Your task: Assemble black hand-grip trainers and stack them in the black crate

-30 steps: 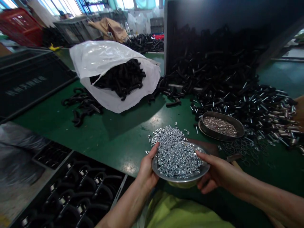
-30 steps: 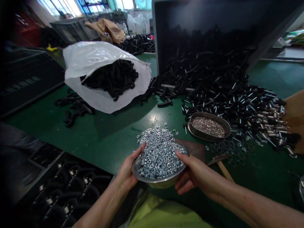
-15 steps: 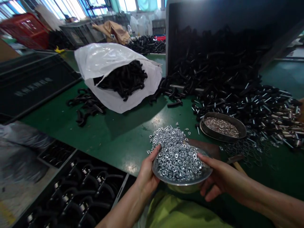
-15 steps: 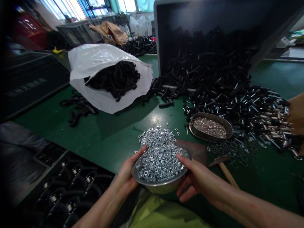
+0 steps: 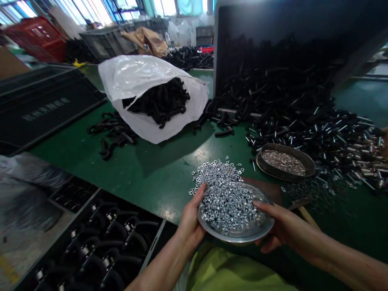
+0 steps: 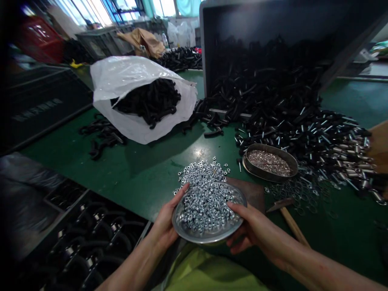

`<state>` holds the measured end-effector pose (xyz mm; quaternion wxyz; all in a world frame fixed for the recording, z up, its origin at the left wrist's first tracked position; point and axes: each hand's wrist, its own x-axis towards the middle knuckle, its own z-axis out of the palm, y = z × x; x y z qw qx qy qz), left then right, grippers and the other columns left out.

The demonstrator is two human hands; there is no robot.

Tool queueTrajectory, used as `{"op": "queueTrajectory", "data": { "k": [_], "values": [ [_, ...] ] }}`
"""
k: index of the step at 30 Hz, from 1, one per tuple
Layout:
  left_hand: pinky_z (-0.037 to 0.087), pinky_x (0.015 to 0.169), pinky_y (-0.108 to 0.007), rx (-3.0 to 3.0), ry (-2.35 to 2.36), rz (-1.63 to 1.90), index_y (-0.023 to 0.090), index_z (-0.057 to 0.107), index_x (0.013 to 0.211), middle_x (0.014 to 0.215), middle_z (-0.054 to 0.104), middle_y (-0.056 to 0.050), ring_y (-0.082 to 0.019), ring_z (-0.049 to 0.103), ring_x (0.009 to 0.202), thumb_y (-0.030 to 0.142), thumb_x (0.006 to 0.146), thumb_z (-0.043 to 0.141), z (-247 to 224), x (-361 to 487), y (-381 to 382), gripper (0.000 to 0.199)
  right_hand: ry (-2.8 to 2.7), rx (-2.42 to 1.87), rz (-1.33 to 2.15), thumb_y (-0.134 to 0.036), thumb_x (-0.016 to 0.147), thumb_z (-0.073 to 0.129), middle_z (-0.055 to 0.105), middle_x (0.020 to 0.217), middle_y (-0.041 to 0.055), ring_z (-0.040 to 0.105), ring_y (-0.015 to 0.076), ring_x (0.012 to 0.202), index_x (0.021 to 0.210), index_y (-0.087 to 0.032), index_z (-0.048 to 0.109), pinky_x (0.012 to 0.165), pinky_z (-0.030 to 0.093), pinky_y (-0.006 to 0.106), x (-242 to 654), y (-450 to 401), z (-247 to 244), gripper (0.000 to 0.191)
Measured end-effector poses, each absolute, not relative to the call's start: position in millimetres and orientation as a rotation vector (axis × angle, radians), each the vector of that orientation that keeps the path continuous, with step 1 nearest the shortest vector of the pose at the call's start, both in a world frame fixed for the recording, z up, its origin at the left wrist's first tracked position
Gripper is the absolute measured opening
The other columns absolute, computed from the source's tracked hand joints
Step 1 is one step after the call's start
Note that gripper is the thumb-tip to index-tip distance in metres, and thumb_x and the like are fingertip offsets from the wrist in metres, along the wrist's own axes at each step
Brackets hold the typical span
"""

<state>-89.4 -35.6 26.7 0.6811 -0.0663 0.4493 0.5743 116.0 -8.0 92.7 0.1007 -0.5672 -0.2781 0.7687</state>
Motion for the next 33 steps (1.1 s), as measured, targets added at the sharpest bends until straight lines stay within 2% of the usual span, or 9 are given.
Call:
{"op": "queueTrajectory", "data": {
  "k": [3, 6, 10, 13, 17, 19, 26, 29, 33],
  "values": [
    [0.048, 0.096, -0.031, -0.133, 1.003, 1.297, 0.018, 0.059, 0.121, 0.128, 0.058, -0.008, -0.021, 0.059, 0.111, 0.022, 0.084, 0.060, 26.0, -89.0, -41.0, 0.037, -0.812, -1.665, 2.264, -0.048, 0.084, 0.052, 0.069, 0.089, 0.0088, 0.064, 0.0180, 0.063, 0.120, -0.018, 0.044, 0.055, 0.055, 0.032, 119.6, -14.0, 91.4, 0.048],
    [0.043, 0.101, -0.029, -0.106, 1.004, 1.304, 0.021, 0.060, 0.120, 0.135, 0.053, -0.004, -0.019, 0.055, 0.117, 0.021, 0.084, 0.060, 31.1, -87.9, -43.4, 0.037, -0.789, -1.633, 2.250, -0.046, 0.082, 0.057, 0.068, 0.101, 0.0084, 0.066, 0.0208, 0.076, 0.130, -0.023, 0.041, 0.062, 0.056, 0.036, 124.4, -20.4, 91.1, 0.055],
    [0.039, 0.105, -0.035, -0.030, 0.946, 1.287, 0.024, 0.058, 0.124, 0.136, 0.052, -0.003, -0.023, 0.052, 0.120, 0.031, 0.084, 0.060, 42.6, -82.7, -44.2, 0.041, -0.777, -1.544, 2.198, -0.041, 0.080, 0.060, 0.065, 0.114, 0.0077, 0.065, 0.0243, 0.094, 0.137, -0.026, 0.037, 0.078, 0.054, 0.039, 134.2, -32.4, 82.2, 0.063],
    [0.035, 0.108, -0.040, 0.060, 0.945, 1.303, 0.025, 0.055, 0.128, 0.135, 0.052, -0.005, -0.026, 0.049, 0.124, 0.041, 0.084, 0.058, 49.5, -75.5, -46.9, 0.046, -0.816, -1.436, 2.101, -0.039, 0.080, 0.062, 0.061, 0.123, 0.0076, 0.060, 0.0273, 0.108, 0.139, -0.026, 0.037, 0.089, 0.049, 0.043, 142.8, -43.8, 65.7, 0.065],
    [0.027, 0.112, -0.036, 0.298, 1.030, 1.400, 0.027, 0.054, 0.128, 0.142, 0.045, -0.001, -0.022, 0.038, 0.132, 0.045, 0.088, 0.051, 55.5, -66.0, -45.1, 0.044, -0.852, -1.347, 1.873, -0.043, 0.080, 0.063, 0.057, 0.130, 0.0089, 0.050, 0.0284, 0.121, 0.139, -0.023, 0.039, 0.105, 0.036, 0.047, 148.4, -50.5, 48.8, 0.067],
    [0.028, 0.112, -0.036, 0.389, 1.062, 1.406, 0.026, 0.054, 0.128, 0.141, 0.046, -0.002, -0.023, 0.038, 0.132, 0.046, 0.088, 0.049, 61.2, -60.1, -38.3, 0.045, -0.840, -1.326, 1.769, -0.044, 0.080, 0.063, 0.056, 0.131, 0.0083, 0.048, 0.0274, 0.123, 0.138, -0.024, 0.041, 0.108, 0.031, 0.046, 149.3, -48.5, 49.1, 0.065],
    [0.036, 0.107, -0.043, 0.525, 1.106, 1.221, 0.029, 0.055, 0.126, 0.131, 0.057, -0.003, -0.027, 0.047, 0.125, 0.052, 0.084, 0.050, 99.6, -7.5, -21.3, 0.049, -0.603, -1.073, 1.704, -0.038, 0.079, 0.066, 0.064, 0.119, 0.0079, 0.058, 0.0270, 0.111, 0.130, -0.020, 0.050, 0.098, 0.042, 0.045, 182.1, -57.2, 75.8, 0.056],
    [0.035, 0.108, -0.046, 0.607, 1.006, 1.064, 0.032, 0.054, 0.127, 0.131, 0.057, -0.001, -0.028, 0.045, 0.127, 0.056, 0.083, 0.049, 110.0, 23.8, -18.0, 0.050, -0.438, -1.067, 1.584, -0.031, 0.076, 0.068, 0.068, 0.111, 0.0072, 0.064, 0.0255, 0.100, 0.125, -0.019, 0.054, 0.092, 0.048, 0.043, 215.5, -76.6, 83.6, 0.052],
    [0.029, 0.111, -0.048, 0.670, 0.895, 0.956, 0.025, 0.063, 0.116, 0.131, 0.057, -0.005, -0.030, 0.044, 0.128, 0.056, 0.079, 0.054, 110.2, 60.0, -11.4, 0.049, -0.174, -1.145, 1.272, -0.029, 0.075, 0.069, 0.072, 0.098, 0.0051, 0.069, 0.0222, 0.082, 0.115, -0.019, 0.058, 0.080, 0.054, 0.037, 275.3, -120.8, 94.7, 0.043]
  ]
}}
